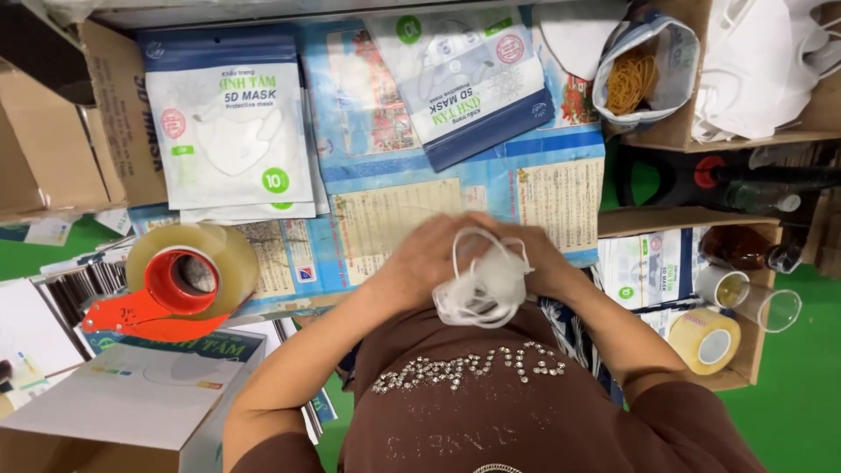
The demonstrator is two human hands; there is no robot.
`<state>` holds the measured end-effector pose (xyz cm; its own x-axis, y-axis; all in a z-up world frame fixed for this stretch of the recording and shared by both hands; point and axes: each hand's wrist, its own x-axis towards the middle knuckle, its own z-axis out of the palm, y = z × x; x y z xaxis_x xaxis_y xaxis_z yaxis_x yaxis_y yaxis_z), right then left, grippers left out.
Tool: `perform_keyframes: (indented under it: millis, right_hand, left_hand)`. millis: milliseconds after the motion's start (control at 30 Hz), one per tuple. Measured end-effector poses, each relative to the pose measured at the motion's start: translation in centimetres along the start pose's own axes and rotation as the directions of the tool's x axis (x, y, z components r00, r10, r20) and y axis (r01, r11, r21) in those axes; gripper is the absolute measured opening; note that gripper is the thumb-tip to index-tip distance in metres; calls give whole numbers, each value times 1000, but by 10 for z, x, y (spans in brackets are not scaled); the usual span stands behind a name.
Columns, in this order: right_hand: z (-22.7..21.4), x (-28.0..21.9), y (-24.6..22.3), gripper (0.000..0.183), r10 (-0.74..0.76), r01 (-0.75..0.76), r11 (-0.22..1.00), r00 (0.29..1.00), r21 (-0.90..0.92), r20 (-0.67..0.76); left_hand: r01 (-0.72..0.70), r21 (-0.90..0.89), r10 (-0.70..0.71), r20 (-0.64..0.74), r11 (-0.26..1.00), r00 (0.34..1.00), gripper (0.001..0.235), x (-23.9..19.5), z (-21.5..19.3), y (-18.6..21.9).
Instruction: Packaging face masks into plastic bags and boxes at a workstation.
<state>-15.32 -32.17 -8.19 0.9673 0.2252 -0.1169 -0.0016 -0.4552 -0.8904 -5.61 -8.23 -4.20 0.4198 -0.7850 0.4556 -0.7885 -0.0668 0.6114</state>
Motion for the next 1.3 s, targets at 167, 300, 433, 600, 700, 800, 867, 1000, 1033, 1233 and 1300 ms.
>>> perform_keyframes:
  millis: [167,300,433,600,700,800,867,1000,1033,1233,1300]
  right_hand:
    - [-20,25,-5,56,76,64,943,915,328,-396]
    - [-7,37,-5,53,512,55,450,802,892,-308]
    - [-4,39,-10,50,518,70,494,776,866,-358]
    - [5,35,3,46,500,76,535,774,842,-388]
    - [1,32,-6,46,493,109,514,774,851,-398]
    - [-10,52,-8,46,493,151,443,782,884,-381]
    - [-3,58,0,44,515,153,397,779,905,-358]
    - [15,64,19,37,432,166,477,811,863,-394]
    - [20,63,23,38,391,163,553,816,817,-427]
    - [11,57,-41,28,470,137,299,840,944,-271]
    - [17,44,-40,28,469,65,501,818,863,-334]
  left_hand:
    - [152,294,-40,-353,944,935,35,58,-10,-31]
    - [171,426,-88,-206,888,975,26,75,25,-74]
    - [83,609,-50,-70,789,996,11,74,51,-89]
    - [142,587,-95,-110,797,989,16,74,61,-98]
    - [184,498,-64,-247,847,967,19,76,49,-88]
    - [182,455,-41,-303,872,952,22,81,39,-77]
    - [189,427,-67,-283,884,957,24,76,35,-65]
    - [251,177,-156,-427,952,891,15,73,12,-57]
    - [368,-26,-324,-533,930,782,12,70,8,-57]
    - [117,240,-18,-380,964,925,26,62,-2,-15]
    - [158,199,-79,-356,967,931,28,55,2,-5]
